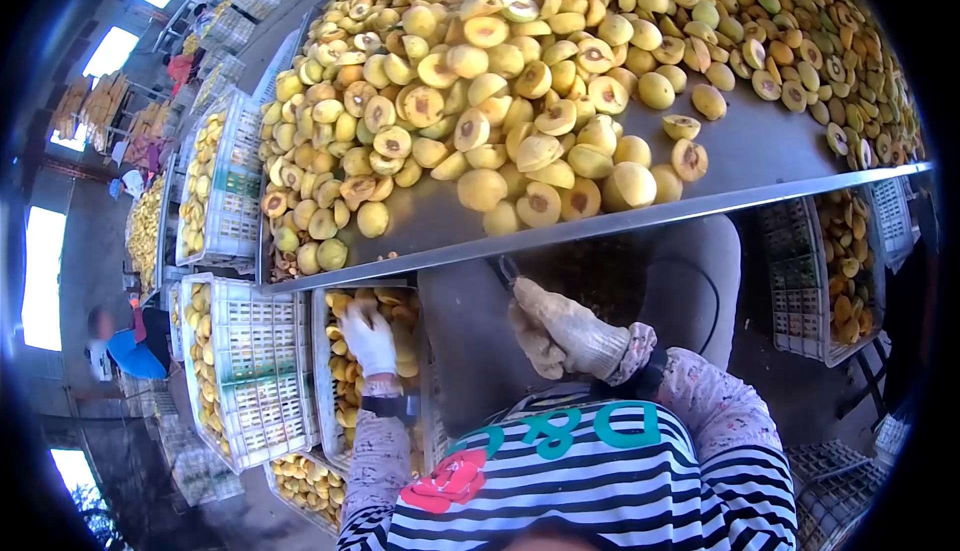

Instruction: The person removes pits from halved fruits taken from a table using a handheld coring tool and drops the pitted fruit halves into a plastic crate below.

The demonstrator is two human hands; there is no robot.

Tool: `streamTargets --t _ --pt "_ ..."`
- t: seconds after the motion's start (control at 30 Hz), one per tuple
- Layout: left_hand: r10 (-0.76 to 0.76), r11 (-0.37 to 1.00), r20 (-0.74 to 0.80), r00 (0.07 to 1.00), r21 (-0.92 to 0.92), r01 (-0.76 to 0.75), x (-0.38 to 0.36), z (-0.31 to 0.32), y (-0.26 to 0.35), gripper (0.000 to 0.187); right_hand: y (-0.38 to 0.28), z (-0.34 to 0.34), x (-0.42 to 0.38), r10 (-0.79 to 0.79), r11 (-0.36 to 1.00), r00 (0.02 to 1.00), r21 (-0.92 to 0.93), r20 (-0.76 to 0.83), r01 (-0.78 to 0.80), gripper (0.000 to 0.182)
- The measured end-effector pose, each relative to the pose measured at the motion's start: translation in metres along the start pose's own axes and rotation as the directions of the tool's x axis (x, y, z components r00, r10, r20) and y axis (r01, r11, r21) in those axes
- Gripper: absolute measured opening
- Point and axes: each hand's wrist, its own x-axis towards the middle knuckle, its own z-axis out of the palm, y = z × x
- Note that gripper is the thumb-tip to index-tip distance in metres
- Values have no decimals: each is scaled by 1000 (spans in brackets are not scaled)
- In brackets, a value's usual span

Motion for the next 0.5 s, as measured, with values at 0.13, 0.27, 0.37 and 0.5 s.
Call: streamTargets --t 0.13,0.27,0.37,0.5 --pt "104 963 -9 995 -249 -103 101 -26 65 24 -2 6 -4 -11 998 999 -57 -49 8 49" --pt "-32 990 454 891 136 -33 150 11 71 57 -3 4 -10 -49 996 997 -78 -58 44 49" --pt "-44 990 543 838 -88 109 153 -4 92 52 -4 5 -10 -26 998 1000 -66 -17 25 44" --pt "152 168 543 825 -837 520 112 -15 118 45 -8 4 -3 -115 944 993 -313 -3 108 34"
